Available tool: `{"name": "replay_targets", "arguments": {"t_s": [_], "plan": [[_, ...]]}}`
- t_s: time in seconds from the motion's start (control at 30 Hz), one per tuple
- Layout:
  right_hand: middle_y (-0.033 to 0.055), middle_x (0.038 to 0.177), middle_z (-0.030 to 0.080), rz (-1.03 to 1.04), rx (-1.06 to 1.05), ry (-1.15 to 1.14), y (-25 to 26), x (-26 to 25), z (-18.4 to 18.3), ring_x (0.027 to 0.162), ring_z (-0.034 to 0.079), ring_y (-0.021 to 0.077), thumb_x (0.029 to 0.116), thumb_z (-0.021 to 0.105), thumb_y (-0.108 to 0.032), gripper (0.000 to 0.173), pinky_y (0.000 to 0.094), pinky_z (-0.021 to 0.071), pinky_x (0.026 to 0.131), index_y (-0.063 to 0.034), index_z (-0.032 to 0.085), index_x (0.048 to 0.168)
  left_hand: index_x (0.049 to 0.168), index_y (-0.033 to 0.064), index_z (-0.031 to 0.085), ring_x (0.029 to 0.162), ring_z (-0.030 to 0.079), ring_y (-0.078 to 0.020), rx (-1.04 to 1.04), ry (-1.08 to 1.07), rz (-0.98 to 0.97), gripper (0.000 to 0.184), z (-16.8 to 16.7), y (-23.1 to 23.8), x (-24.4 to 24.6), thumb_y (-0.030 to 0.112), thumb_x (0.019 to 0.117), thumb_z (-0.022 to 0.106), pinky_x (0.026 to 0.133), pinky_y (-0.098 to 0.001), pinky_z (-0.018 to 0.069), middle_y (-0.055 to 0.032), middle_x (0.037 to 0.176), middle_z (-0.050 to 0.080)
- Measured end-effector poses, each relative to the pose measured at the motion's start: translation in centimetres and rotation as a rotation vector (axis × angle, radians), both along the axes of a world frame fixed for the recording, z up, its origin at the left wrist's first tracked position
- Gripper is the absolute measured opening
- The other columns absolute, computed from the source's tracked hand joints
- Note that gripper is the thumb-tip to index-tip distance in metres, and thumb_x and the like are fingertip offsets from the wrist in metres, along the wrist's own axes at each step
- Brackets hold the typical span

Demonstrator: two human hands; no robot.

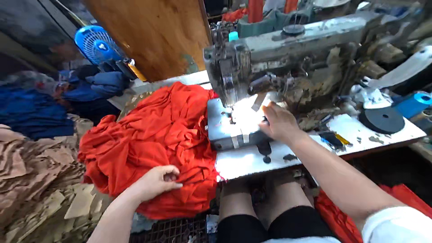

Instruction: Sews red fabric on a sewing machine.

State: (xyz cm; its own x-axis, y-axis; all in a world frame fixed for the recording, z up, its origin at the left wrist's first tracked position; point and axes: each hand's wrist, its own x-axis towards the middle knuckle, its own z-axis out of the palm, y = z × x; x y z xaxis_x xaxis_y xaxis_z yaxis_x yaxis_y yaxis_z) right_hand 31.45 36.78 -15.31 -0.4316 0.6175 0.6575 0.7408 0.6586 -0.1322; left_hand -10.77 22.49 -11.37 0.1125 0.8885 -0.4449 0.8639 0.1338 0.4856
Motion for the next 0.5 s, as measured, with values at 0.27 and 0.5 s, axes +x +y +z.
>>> {"name": "replay_targets", "arguments": {"t_s": [0.27, 0.5], "plan": [[0.016, 0.085, 0.063, 0.125, 0.028, 0.055, 0.4, 0.1, -0.1, 0.069, 0.065, 0.028, 0.0921, 0.065, -0.038, 0.035, 0.0387, 0.0565, 0.057, -0.0039, 0.066, 0.088, 0.091, 0.0076, 0.076, 0.072, 0.067, -0.0042, -0.175, -0.171, 0.076, 0.008, -0.6, 1.5, -1.9, 0.015, 0.089, 0.074, 0.071, -0.0258, 0.0554, 0.0033, 0.08, 0.073], [0.0231, 0.095, 0.067, -0.047, -0.354, -0.239, -0.3, -0.8, 1.8, 0.087, 0.069, 0.0412, 0.0898, 0.071, -0.012, 0.014, 0.0567, 0.0564, 0.07, -0.0007, 0.074, 0.097, 0.094, 0.0063, 0.073, 0.075, 0.064, 0.0006, 0.083, -0.165, 0.161, 0.008, -1.6, -0.6, -0.3, 0.007, 0.0864, 0.071, 0.073, -0.0221, 0.0541, 0.005, 0.081, 0.07]]}}
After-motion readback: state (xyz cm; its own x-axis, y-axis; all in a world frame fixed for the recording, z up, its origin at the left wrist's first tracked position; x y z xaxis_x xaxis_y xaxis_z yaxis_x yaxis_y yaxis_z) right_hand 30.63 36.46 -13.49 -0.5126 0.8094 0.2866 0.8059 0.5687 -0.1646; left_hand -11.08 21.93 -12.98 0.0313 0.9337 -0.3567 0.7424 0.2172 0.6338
